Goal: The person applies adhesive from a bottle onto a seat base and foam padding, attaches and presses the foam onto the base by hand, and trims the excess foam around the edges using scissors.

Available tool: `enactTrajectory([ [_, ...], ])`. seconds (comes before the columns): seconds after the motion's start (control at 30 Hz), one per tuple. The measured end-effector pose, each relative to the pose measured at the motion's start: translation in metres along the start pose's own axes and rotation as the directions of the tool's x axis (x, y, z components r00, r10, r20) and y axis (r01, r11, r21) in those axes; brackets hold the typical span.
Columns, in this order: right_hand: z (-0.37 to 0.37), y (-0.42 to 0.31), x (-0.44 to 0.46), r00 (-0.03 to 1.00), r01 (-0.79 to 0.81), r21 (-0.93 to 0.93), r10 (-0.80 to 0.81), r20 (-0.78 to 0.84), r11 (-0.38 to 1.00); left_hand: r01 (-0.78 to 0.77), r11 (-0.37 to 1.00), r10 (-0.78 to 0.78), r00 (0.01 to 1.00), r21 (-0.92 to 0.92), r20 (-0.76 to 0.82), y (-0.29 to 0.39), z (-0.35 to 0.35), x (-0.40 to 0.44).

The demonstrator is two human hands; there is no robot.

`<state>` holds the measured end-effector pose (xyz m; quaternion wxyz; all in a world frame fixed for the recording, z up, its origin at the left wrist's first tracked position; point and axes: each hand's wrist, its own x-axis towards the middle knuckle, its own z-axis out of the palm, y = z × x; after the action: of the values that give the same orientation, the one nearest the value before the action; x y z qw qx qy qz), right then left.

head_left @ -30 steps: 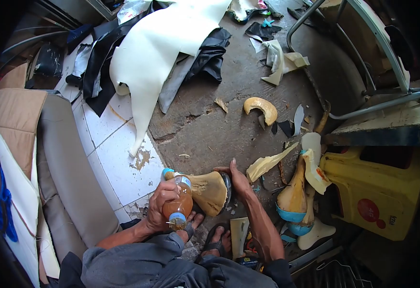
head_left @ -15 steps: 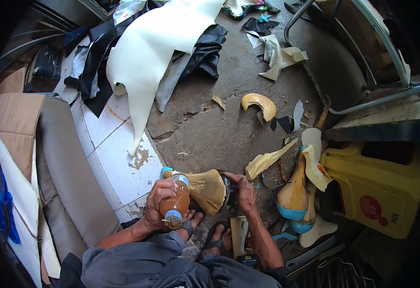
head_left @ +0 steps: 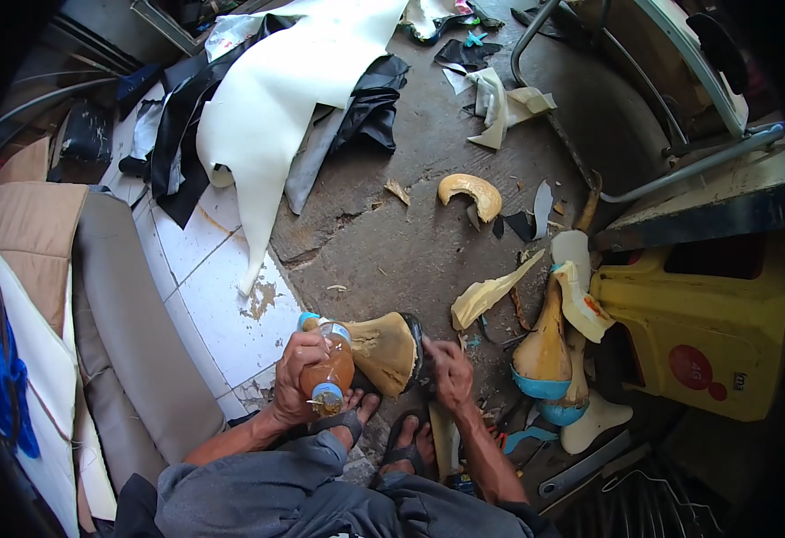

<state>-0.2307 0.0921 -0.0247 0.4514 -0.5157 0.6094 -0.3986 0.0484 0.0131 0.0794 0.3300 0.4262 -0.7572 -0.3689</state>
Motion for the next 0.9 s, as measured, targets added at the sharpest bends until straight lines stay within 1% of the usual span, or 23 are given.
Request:
enactTrajectory([
  [0.03, -0.002, -0.004, -0.010, 1.000, -0.001, -0.001, 0.001, 0.003, 1.000, 0.003, 1.000, -0.003, 1.000, -0.008, -0.006, 0.000, 0.001, -0.003],
  [0.1, -0.006, -0.010, -0.024, 0.995, 0.094, -0.062, -0.093, 0.021, 0.994, 0.002, 1.000, -0.002, 1.000, -0.016, -0.012, 0.000, 0.002, -0.003],
  [0.17, -0.006, -0.022, -0.022, 0.996, 0.086, -0.100, -0.085, 0.017, 0.991, -0.003, 1.000, 0.002, 1.000, -0.027, -0.015, 0.002, 0.004, -0.002],
  [0.23, -0.002, -0.033, -0.008, 0.998, 0.021, -0.170, -0.032, -0.058, 0.985, -0.014, 1.000, 0.014, 1.000, 0.004, -0.020, 0.005, 0.005, 0.001],
  [0.27, 0.000, -0.021, -0.008, 0.994, 0.099, -0.264, -0.107, -0.013, 0.959, -0.020, 1.000, 0.020, 1.000, 0.007, -0.017, 0.008, 0.006, 0.000],
  [0.3, -0.001, -0.022, -0.014, 0.993, 0.103, -0.261, -0.112, -0.021, 0.960, 0.002, 1.000, -0.003, 1.000, -0.014, -0.022, 0.009, 0.008, 0.001],
  [0.37, -0.001, -0.021, -0.031, 0.985, 0.175, -0.363, -0.164, 0.061, 0.915, 0.008, 1.000, -0.009, 0.999, -0.025, -0.036, 0.009, 0.008, 0.006],
  [0.43, -0.006, -0.026, -0.044, 0.981, 0.195, -0.364, -0.174, 0.090, 0.911, 0.000, 1.000, -0.001, 0.999, -0.029, -0.048, 0.010, 0.009, 0.004],
  [0.5, -0.012, -0.039, -0.054, 0.968, 0.252, -0.325, -0.234, 0.093, 0.912, 0.003, 1.000, -0.004, 0.998, -0.008, -0.066, 0.011, 0.011, 0.003],
  [0.53, -0.015, -0.056, -0.051, 0.979, 0.200, -0.275, -0.201, 0.025, 0.940, -0.024, 1.000, 0.024, 0.998, 0.000, -0.054, 0.011, 0.012, 0.003],
  [0.57, -0.016, -0.072, -0.046, 0.977, 0.209, -0.266, -0.209, 0.032, 0.941, -0.051, 0.999, 0.051, 0.998, 0.011, -0.042, 0.012, 0.013, 0.003],
  [0.63, -0.020, -0.107, -0.030, 0.962, 0.256, -0.136, -0.267, -0.066, 0.957, -0.070, 0.997, 0.073, 0.996, 0.038, -0.060, 0.013, 0.017, 0.003],
  [0.67, -0.026, -0.133, -0.022, 0.936, 0.342, -0.135, -0.349, -0.037, 0.930, -0.066, 0.996, 0.071, 0.995, 0.065, -0.071, 0.012, 0.020, 0.002],
  [0.7, -0.028, -0.152, -0.016, 0.933, 0.351, -0.134, -0.359, -0.038, 0.927, -0.062, 0.994, 0.069, 0.994, 0.088, -0.082, 0.013, 0.022, 0.003],
  [0.77, -0.029, -0.177, -0.009, 0.834, 0.550, -0.152, -0.551, 0.040, 0.821, -0.065, 0.993, 0.074, 0.993, 0.101, -0.093, 0.015, 0.024, 0.005],
  [0.8, -0.026, -0.179, -0.009, 0.806, 0.588, -0.198, -0.589, 0.065, 0.784, -0.058, 0.995, 0.066, 0.994, 0.087, -0.090, 0.014, 0.024, 0.006],
  [0.83, -0.023, -0.178, -0.009, 0.803, 0.593, -0.198, -0.593, 0.065, 0.781, -0.049, 0.996, 0.055, 0.995, 0.072, -0.085, 0.014, 0.025, 0.005],
  [0.9, -0.017, -0.173, -0.008, 0.832, 0.550, -0.255, -0.549, 0.084, 0.795, -0.047, 0.997, 0.052, 0.995, 0.058, -0.089, 0.013, 0.026, 0.006],
])
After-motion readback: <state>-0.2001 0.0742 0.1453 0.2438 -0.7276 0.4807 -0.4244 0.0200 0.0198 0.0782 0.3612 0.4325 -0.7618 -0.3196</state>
